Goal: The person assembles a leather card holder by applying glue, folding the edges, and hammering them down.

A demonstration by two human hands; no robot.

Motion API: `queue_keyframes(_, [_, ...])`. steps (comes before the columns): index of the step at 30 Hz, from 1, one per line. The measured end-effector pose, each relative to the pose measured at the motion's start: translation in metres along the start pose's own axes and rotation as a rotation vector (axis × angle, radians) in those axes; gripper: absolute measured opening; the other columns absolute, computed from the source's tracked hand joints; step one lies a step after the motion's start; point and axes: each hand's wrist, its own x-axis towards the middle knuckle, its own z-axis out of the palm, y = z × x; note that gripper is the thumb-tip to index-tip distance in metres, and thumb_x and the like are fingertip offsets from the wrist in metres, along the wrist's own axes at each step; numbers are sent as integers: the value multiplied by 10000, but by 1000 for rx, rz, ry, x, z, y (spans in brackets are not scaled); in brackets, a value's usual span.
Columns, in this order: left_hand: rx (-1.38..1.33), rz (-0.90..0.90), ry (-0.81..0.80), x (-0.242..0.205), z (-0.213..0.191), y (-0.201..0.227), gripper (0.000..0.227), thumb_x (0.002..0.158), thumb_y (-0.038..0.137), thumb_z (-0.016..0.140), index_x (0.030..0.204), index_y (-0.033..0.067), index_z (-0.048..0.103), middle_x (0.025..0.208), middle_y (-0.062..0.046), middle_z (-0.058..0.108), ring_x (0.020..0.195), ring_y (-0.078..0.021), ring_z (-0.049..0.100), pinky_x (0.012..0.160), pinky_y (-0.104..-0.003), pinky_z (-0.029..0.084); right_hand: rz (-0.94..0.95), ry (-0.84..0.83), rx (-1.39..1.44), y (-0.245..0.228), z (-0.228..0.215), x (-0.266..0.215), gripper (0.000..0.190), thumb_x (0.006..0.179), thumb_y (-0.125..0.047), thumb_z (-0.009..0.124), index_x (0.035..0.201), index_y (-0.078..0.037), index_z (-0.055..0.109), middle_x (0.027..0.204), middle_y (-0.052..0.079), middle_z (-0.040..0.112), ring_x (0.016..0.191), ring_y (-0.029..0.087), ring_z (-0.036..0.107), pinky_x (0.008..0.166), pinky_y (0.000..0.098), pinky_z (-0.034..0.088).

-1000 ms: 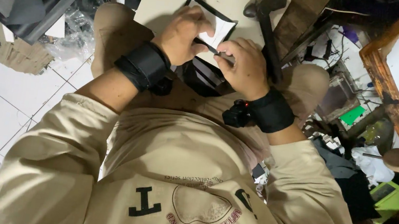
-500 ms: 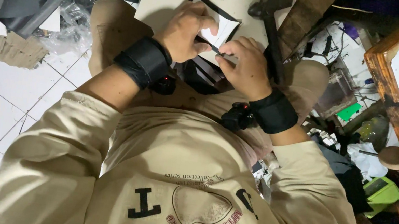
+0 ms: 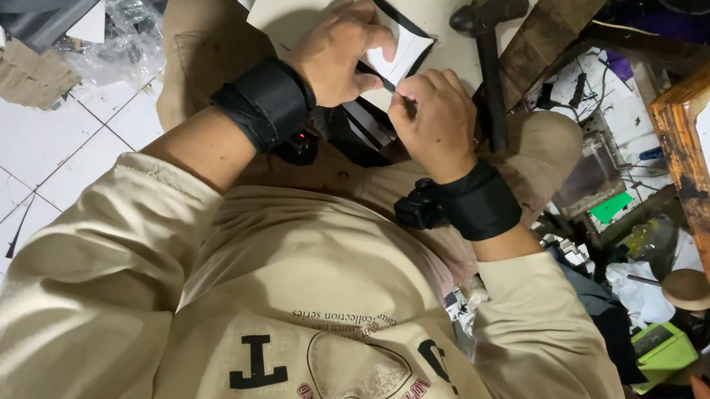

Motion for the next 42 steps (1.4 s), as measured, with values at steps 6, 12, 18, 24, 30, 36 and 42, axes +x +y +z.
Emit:
queue_keyframes(6, [32,-19,-29,2,1,9,337,714,76,892,1023,119,766,1089,-113,586,1092,-329,553,984,-432,481,24,-60,-107,9,12,9,132,837,-177,730,835,-92,629,814,90,636,825,345,614,740,484,485])
queue_keyframes(12, [76,-51,-101,8,5,11,275,731,105,889,975,187,792,1096,-61,574,1100,-297,499,1017,-417,432,7,-92,-8,6,2,13,155,876,-138,747,889,-60,613,844,88,618,841,324,613,766,459,489])
queue_keyframes(18, [75,-49,-128,5,11,7,269,802,103,851,989,288,798,1199,-47,536,1193,-303,450,1059,-481,347,-74,-23,-57,7,-6,-2,121,912,-128,777,967,-97,673,941,71,631,923,312,615,787,422,500])
queue_keyframes(24, [72,4,-98,0,13,4,277,797,105,847,1010,268,776,1260,-50,519,1247,-310,423,1049,-509,321,-56,-26,59,9,-7,-2,97,907,-84,758,955,-90,674,974,80,661,928,319,621,812,419,507])
queue_keyframes(30, [45,-24,-143,3,12,4,252,816,132,845,1016,265,767,1239,-51,517,1235,-291,439,1058,-496,334,48,-110,170,18,-5,5,81,909,-83,751,900,-56,675,844,86,646,802,278,645,734,401,506])
queue_keyframes(36, [69,-31,-124,5,13,4,249,800,148,858,1003,270,779,1227,-37,534,1235,-283,445,1038,-498,345,105,-182,190,18,-9,16,102,887,-89,754,870,-32,671,809,109,651,749,295,657,664,409,507])
queue_keyframes(42, [106,-130,-199,11,10,11,223,781,142,848,969,229,767,1176,-37,531,1199,-266,447,1067,-499,337,65,-229,32,16,-9,27,76,856,-119,741,867,-58,699,803,119,691,754,350,684,637,456,520])
